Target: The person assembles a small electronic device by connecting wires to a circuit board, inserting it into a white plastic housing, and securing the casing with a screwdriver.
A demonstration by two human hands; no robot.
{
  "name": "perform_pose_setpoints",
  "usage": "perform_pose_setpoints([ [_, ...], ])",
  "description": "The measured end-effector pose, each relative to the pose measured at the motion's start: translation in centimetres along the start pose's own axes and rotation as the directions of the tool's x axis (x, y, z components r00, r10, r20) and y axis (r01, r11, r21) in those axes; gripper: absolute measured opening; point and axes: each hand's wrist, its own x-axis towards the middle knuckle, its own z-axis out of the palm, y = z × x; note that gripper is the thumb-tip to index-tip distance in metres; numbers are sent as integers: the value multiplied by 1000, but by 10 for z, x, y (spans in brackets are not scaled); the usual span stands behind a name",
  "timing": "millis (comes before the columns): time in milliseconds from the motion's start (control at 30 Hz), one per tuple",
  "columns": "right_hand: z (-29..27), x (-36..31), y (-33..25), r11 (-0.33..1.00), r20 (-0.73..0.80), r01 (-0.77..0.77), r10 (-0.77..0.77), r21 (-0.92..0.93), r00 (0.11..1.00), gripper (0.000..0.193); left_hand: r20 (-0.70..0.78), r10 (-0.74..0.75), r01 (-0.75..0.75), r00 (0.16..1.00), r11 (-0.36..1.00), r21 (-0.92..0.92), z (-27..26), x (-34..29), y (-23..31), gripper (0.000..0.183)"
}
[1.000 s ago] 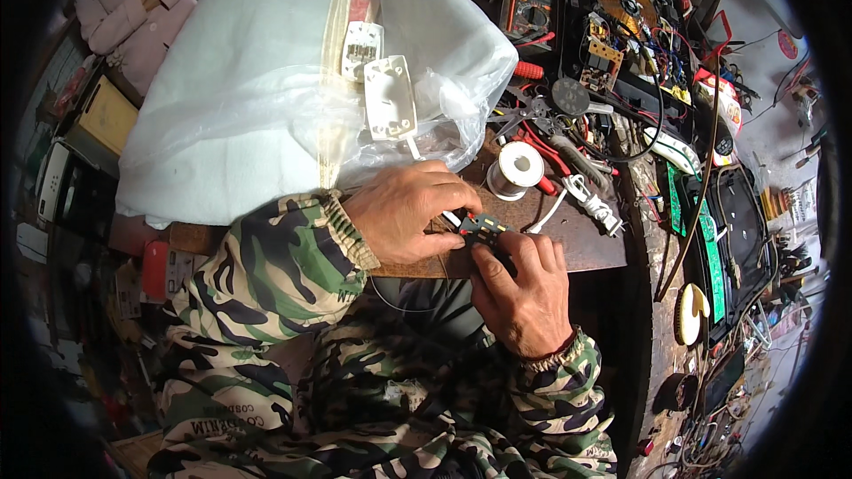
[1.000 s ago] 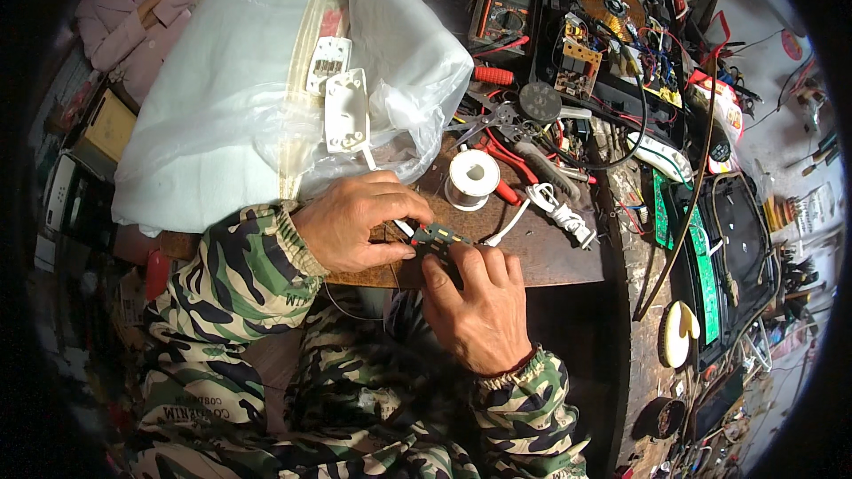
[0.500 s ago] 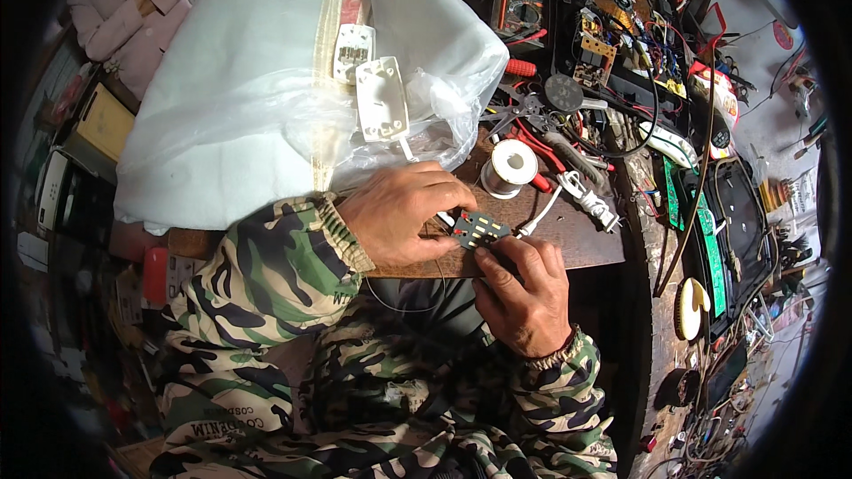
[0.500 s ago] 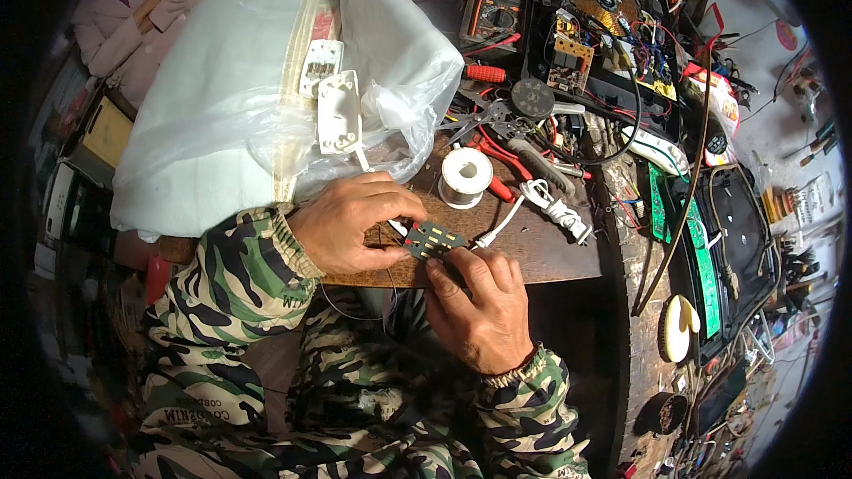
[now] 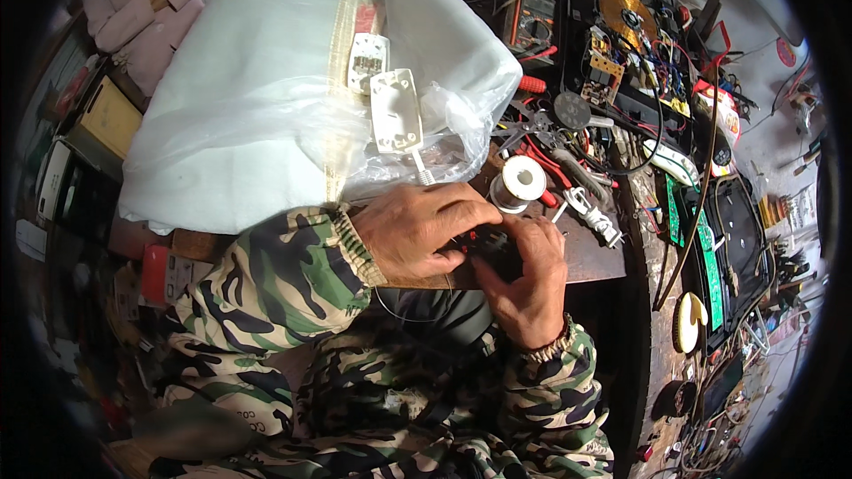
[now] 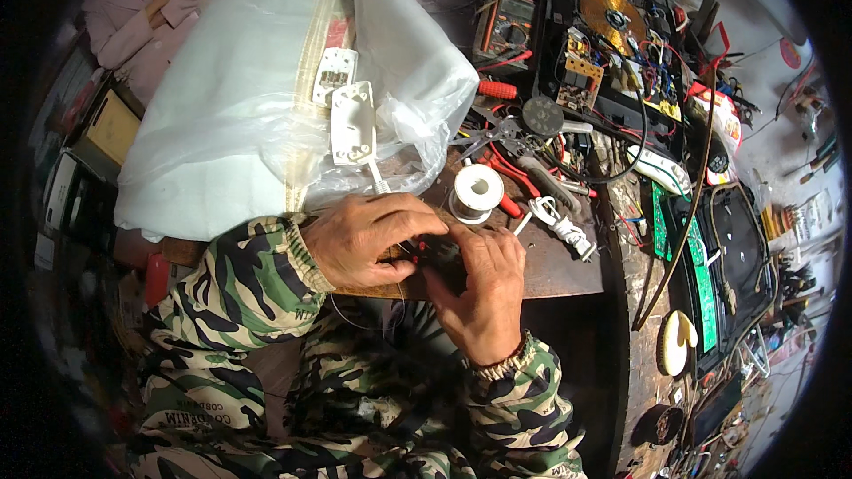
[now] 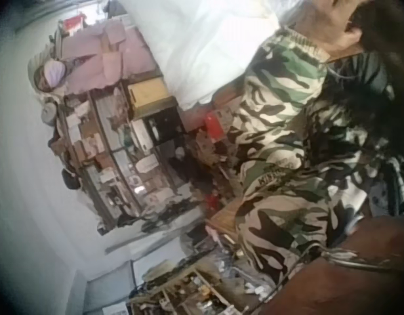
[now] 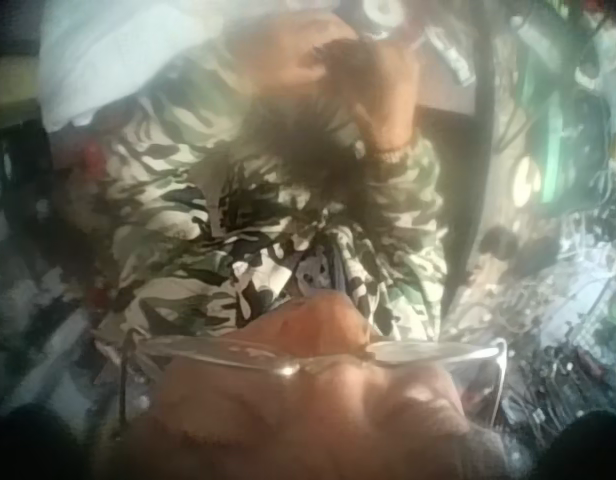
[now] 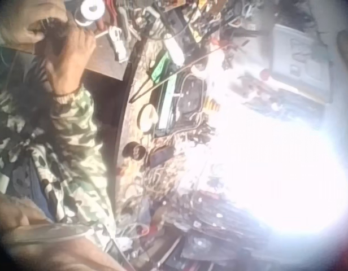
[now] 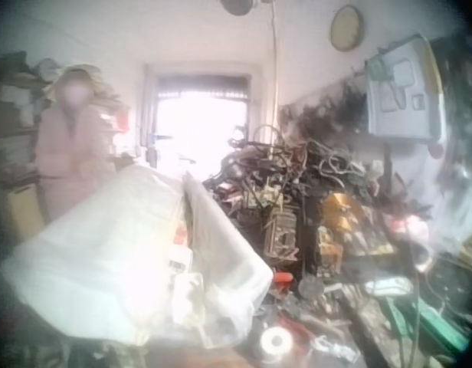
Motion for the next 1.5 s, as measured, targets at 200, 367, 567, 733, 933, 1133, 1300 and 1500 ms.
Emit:
perform_pose_setpoints([
  [200, -4, 6, -3, 963, 95, -216, 203, 159, 975, 40, 3, 42, -42, 999, 999, 16, 4, -2, -3, 63],
  [367, -4, 7, 0, 931, 132, -280, 255, 232, 958, 38, -12, 1, -1, 1000, 1000, -21, 7, -2, -10, 60],
  [567, -1, 5, 8, 849, 169, -341, 298, 404, 940, 38, -55, -88, 85, 995, 994, -62, 5, 1, -2, 55],
  [733, -7, 9, 8, 703, 206, -360, 298, 613, 932, 37, 0, -136, 134, 991, 977, -168, -4, 3, 5, 57],
  [933, -9, 10, 10, 652, 265, -409, 313, 639, 912, 34, 103, -236, 257, 966, 868, -426, -9, 4, 1, 40],
  [1133, -5, 9, 17, 752, 249, -343, 242, 563, 938, 26, 88, -306, 310, 948, 822, -478, -10, 4, 2, 29],
  [1300, -11, 15, 4, 620, 265, -396, 296, 677, 918, 20, 43, -269, 261, 962, 865, -429, -13, 6, 5, 27],
  [1500, -12, 18, 3, 612, 289, -421, 308, 670, 906, 17, -22, -246, 216, 969, 886, -411, -10, 6, 4, 30],
])
